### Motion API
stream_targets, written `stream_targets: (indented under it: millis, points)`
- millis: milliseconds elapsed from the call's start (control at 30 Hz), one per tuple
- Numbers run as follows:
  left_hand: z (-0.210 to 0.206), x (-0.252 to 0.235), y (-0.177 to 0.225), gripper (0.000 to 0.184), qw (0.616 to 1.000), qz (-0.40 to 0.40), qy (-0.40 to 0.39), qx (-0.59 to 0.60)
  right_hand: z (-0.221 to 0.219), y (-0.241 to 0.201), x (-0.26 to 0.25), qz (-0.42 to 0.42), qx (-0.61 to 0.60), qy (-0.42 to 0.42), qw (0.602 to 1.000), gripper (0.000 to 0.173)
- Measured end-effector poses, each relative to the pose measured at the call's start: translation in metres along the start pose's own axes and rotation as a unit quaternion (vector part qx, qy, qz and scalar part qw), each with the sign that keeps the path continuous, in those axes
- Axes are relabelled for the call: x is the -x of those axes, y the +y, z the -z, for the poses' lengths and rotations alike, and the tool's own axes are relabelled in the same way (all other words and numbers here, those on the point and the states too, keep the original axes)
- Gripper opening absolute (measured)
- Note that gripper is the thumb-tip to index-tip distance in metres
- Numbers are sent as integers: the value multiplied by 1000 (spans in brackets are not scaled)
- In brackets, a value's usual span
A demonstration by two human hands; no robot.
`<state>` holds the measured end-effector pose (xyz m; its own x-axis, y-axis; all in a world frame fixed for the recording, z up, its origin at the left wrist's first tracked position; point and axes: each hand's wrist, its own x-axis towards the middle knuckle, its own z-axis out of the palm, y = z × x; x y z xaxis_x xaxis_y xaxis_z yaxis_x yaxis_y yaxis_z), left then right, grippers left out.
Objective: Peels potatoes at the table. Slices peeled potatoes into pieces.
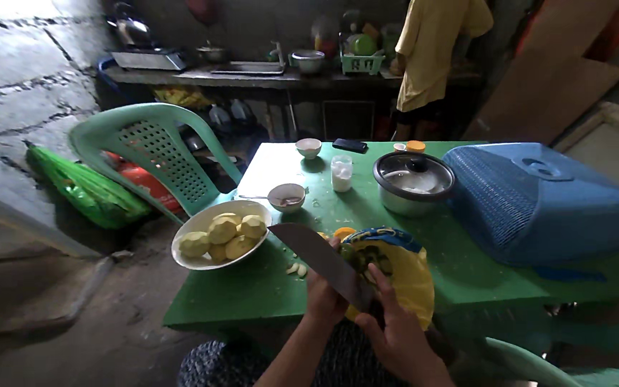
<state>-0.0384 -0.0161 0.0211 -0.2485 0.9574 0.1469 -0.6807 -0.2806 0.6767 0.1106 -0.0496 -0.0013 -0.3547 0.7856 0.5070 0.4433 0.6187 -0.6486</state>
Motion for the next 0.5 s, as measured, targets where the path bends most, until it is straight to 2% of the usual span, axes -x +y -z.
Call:
stream_targets:
  millis: [167, 367, 500]
  points:
    - [-13, 2, 2, 17, 999, -12, 39, 10, 1, 0, -1, 7, 8, 3, 1000, 81]
    - [-7, 1, -6, 11, 997, -71, 26, -8, -2, -3, -4, -5, 49, 15, 999, 80]
    - [-11, 6, -8, 19, 993, -89, 63, -51, -6, -4, -13, -23, 18, -2, 1000, 79]
